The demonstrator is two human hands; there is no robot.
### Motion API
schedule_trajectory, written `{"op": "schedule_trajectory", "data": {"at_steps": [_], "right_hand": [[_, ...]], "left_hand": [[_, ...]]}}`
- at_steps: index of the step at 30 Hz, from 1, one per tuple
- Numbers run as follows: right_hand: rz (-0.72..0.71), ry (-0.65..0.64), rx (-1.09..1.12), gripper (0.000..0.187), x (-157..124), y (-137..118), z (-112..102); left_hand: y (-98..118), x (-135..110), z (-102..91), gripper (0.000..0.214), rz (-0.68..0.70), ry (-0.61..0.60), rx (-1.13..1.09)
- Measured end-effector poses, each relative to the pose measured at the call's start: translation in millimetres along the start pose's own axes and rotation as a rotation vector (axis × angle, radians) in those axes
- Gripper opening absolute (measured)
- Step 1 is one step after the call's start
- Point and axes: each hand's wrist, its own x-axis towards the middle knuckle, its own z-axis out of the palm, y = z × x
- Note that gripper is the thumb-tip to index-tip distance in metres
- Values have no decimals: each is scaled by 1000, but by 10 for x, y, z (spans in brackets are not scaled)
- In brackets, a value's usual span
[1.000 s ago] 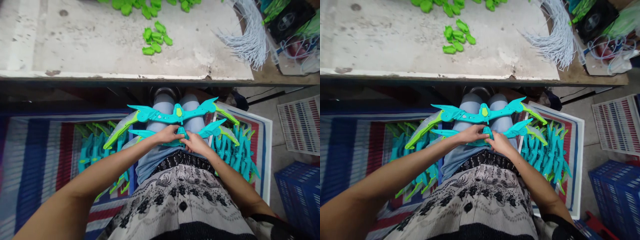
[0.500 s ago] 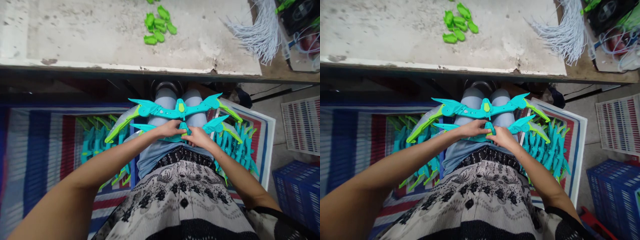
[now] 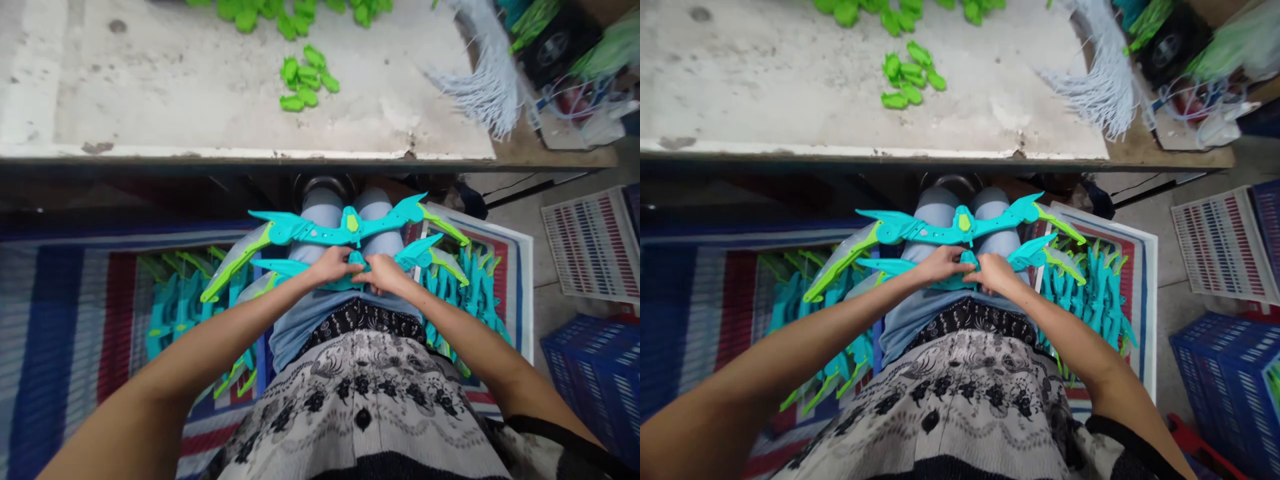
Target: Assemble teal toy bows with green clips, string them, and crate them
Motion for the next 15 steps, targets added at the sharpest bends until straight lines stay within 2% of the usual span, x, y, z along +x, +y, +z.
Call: {"op": "schedule_trajectory", "data": {"at_steps": [3, 5, 6, 8, 10, 11, 13, 15], "right_hand": [[-83, -54, 1, 17, -54, 34, -111], [-172, 35, 28, 19, -79, 83, -353], [-211, 157, 34, 21, -83, 115, -538], [-235, 517, 1, 22, -62, 195, -1018], [-149, 859, -115, 24, 14, 295, -1577], [-73, 975, -192, 25, 76, 349, -1853], [63, 1084, -325, 29, 244, 449, -2340], [114, 1089, -411, 35, 449, 512, -2703]], "left_hand": [[53, -29, -48, 36, 27, 18, 91], [81, -58, -115, 39, 26, 29, 126], [89, -77, -152, 41, 13, 30, 128], [89, -126, -213, 44, -20, 26, 149], [74, -185, -234, 44, -54, 33, 268], [63, -214, -225, 45, -71, 69, 372], [41, -254, -177, 44, -32, 239, 597], [34, -251, -112, 38, 152, 477, 760]]}}
